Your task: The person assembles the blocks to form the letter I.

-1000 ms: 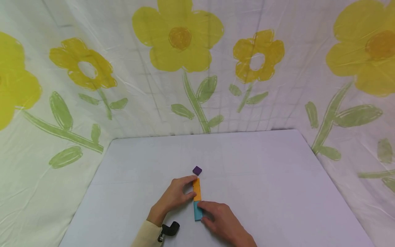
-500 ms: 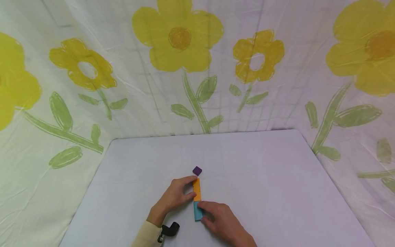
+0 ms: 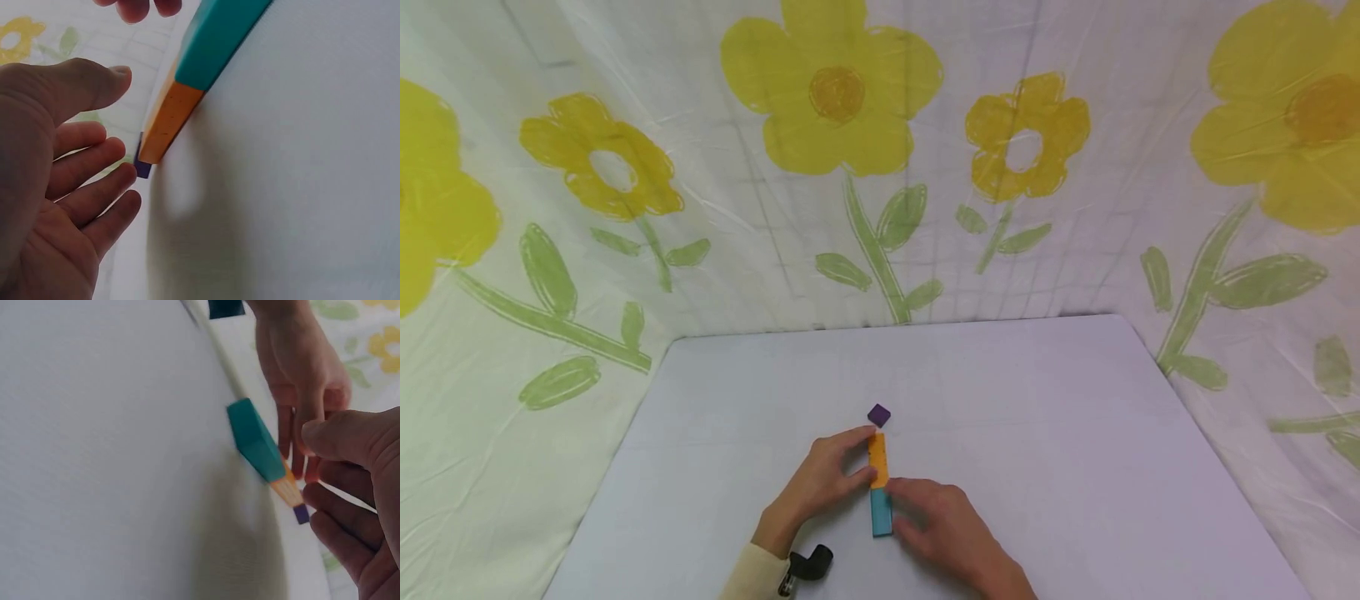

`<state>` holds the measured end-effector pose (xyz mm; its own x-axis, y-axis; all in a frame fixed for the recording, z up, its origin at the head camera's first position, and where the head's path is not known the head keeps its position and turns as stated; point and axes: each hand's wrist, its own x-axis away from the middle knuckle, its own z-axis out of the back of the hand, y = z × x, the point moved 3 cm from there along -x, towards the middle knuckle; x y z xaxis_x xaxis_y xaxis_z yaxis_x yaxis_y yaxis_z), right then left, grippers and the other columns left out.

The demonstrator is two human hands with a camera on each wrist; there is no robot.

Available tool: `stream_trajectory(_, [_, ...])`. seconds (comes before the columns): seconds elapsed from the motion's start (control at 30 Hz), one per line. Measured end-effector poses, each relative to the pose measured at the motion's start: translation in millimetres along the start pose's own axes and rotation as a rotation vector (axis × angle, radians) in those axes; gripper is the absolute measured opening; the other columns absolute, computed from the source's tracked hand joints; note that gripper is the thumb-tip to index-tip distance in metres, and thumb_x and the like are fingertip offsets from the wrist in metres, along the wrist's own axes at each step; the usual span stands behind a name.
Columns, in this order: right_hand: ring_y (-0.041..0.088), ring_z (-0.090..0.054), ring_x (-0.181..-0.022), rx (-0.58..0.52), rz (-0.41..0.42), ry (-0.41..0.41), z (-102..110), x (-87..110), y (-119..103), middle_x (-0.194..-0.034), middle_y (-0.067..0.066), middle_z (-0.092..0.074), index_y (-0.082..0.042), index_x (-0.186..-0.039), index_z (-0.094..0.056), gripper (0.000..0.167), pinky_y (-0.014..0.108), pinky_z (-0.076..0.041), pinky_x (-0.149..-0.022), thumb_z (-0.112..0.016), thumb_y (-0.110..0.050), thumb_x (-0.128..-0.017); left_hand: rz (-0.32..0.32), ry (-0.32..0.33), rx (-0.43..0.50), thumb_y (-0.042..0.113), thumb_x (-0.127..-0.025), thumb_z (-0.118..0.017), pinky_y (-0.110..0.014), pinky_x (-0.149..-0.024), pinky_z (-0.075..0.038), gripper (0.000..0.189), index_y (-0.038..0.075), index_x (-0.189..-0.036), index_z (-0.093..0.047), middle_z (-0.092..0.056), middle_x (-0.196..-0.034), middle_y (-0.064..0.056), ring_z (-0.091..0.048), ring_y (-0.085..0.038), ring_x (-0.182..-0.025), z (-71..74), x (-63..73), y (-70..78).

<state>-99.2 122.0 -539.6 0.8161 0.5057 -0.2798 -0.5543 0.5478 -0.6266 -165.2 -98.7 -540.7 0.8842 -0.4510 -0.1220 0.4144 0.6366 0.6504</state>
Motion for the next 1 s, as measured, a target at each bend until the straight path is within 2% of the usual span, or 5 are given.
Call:
stream_trajectory(0.2, [0.018, -0.077, -0.124, 0.025, -0.014, 0.067, 21.0, -8.1, 5.0, -0.137, -0.004, -0.078, -0.016, -0.14, -0.074, 0.054, 0.04, -0.067, -0.1, -0.092, -0.014, -0.089, 0.015, 0.009, -0.026, 0.026, -0.102, -0.08, -0.051, -0.121, -0.052, 0.063, 0.006, -0.157, -0.058, -0.063, -0.16, -0.009, -0.061, -0.03, -0.147, 10.5, 7.8, 7.8])
stream_trajectory(0.47, [0.017, -0.077, -0.123, 0.055, -0.033, 0.137, 45.2, -21.9, 17.0, -0.137, -0.005, -0.078, -0.02, -0.14, -0.075, 0.054, 0.038, -0.067, -0.099, -0.094, -0.018, -0.089, 0.107, -0.028, -0.022, 0.035, -0.103, -0.078, -0.054, -0.123, -0.049, 0.069, 0.014, -0.163, -0.052, -0.055, -0.167, -0.005, -0.053, -0.028, -0.155, 17.0, 23.1, 16.4])
stream_trajectory(0.67, [0.02, -0.079, -0.12, 0.08, -0.001, 0.184, 58.1, -33.8, 22.9, -0.134, -0.002, -0.079, -0.017, -0.138, -0.077, 0.052, 0.043, -0.068, -0.097, -0.093, -0.016, -0.089, 0.153, -0.089, -0.057, 0.043, -0.103, -0.077, -0.061, -0.125, -0.046, 0.073, 0.018, -0.166, -0.049, -0.05, -0.171, -0.001, -0.045, -0.028, -0.16, 13.9, 33.1, 22.0])
stream_trajectory(0.83, [0.022, -0.078, -0.121, 0.072, 0.006, 0.187, 64.0, -44.7, 26.3, -0.134, -0.001, -0.08, -0.016, -0.138, -0.077, 0.05, 0.046, -0.067, -0.098, -0.091, -0.015, -0.091, 0.147, -0.121, -0.076, 0.043, -0.103, -0.076, -0.058, -0.128, -0.043, 0.074, 0.019, -0.167, -0.048, -0.048, -0.173, 0.002, -0.039, -0.028, -0.164, 7.9, 37.4, 23.9])
stream_trajectory(1.0, [0.023, -0.078, -0.121, 0.058, 0.011, 0.17, 65.9, -55.6, 29.3, -0.133, -0.001, -0.08, -0.016, -0.138, -0.077, 0.048, 0.048, -0.067, -0.099, -0.091, -0.018, -0.092, 0.125, -0.141, -0.119, 0.044, -0.104, -0.075, -0.059, -0.127, -0.044, 0.073, 0.017, -0.166, -0.049, -0.049, -0.172, 0.001, -0.039, -0.031, -0.164, 1.7, 39.9, 24.9])
